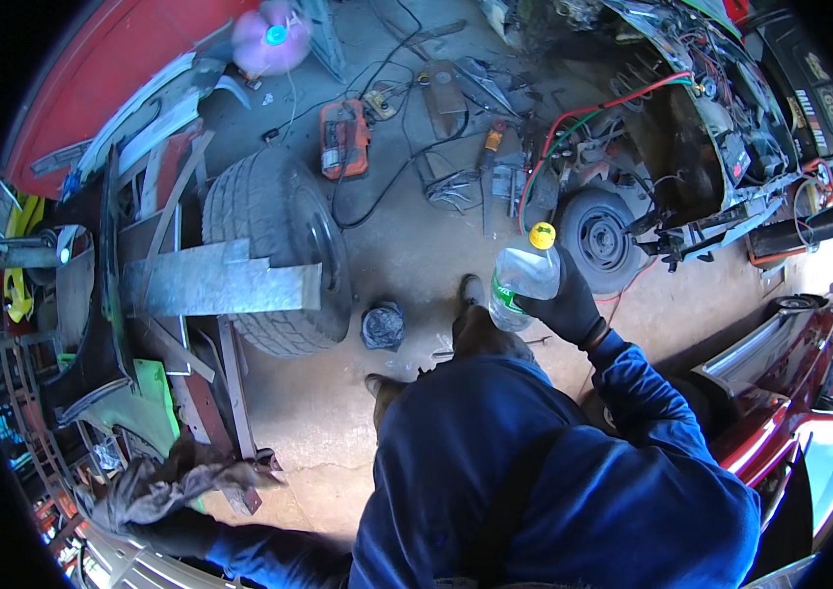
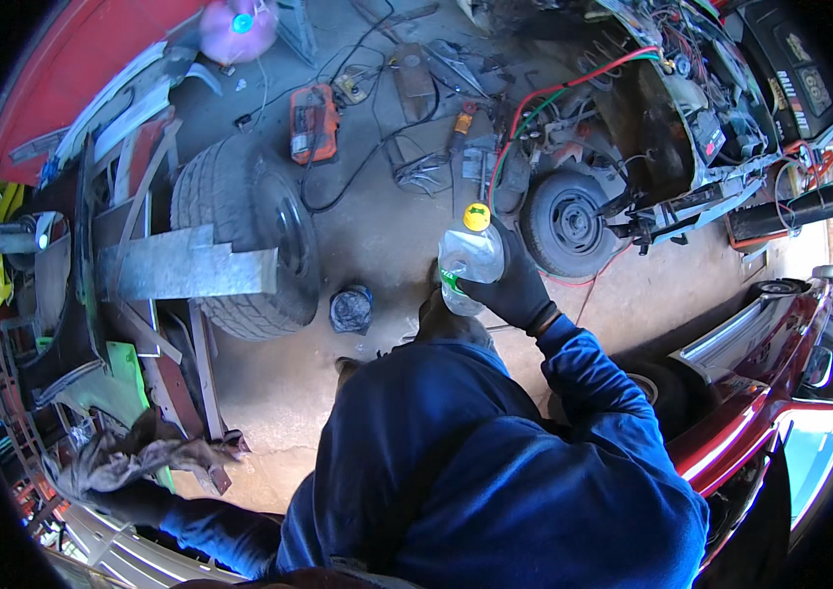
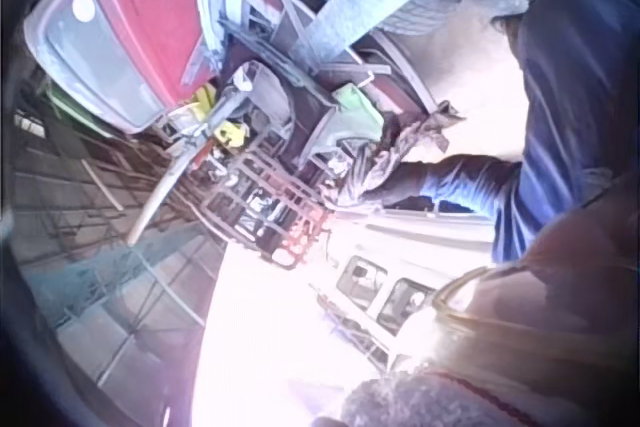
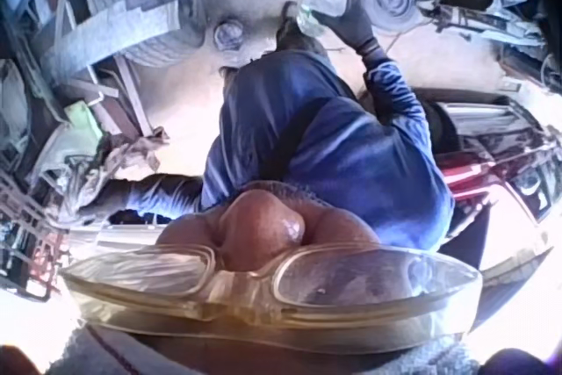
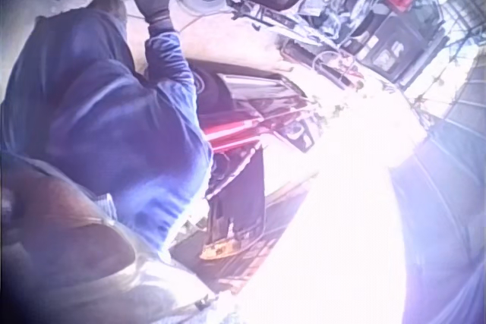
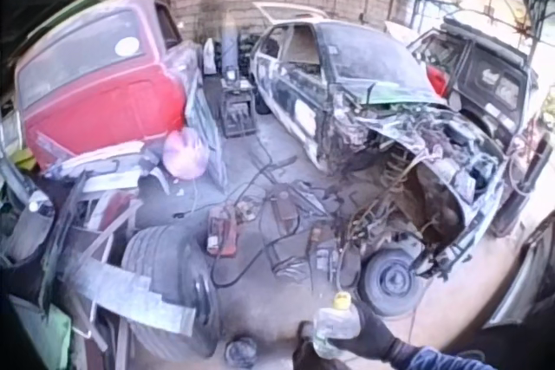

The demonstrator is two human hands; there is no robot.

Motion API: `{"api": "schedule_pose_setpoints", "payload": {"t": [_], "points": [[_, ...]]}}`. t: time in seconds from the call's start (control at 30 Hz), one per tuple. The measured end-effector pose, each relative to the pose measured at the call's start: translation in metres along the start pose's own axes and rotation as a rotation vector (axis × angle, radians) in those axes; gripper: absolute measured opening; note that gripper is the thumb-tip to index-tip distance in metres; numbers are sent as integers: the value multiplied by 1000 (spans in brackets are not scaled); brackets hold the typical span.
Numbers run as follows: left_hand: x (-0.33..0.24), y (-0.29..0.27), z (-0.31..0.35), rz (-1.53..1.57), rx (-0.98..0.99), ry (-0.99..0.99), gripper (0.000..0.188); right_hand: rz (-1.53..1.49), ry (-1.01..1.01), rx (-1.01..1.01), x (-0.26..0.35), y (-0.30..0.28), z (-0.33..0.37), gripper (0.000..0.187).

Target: The person uses a welding torch to heat and weld a metal rod along the front frame of a car. They position a cloth near the weld area, then repeatedly apply the torch to the joint while holding the rod in place.

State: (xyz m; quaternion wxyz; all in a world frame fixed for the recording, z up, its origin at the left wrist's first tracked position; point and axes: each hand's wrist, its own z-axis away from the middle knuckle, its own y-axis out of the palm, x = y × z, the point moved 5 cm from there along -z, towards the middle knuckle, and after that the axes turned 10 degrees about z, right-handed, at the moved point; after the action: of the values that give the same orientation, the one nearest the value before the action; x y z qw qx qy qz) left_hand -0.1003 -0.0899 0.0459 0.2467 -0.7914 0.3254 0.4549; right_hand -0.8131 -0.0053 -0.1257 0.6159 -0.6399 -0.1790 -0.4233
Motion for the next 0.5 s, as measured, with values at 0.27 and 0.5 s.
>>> {"api": "schedule_pose_setpoints", "payload": {"t": [0.27,0.5], "points": [[13,282,49,-422,586,470,55,-327,70,-31,-59,-126,-29,96],[6,416,119,485,712,-299,48,-369,68,-212,-66,-159,-54,83]]}}
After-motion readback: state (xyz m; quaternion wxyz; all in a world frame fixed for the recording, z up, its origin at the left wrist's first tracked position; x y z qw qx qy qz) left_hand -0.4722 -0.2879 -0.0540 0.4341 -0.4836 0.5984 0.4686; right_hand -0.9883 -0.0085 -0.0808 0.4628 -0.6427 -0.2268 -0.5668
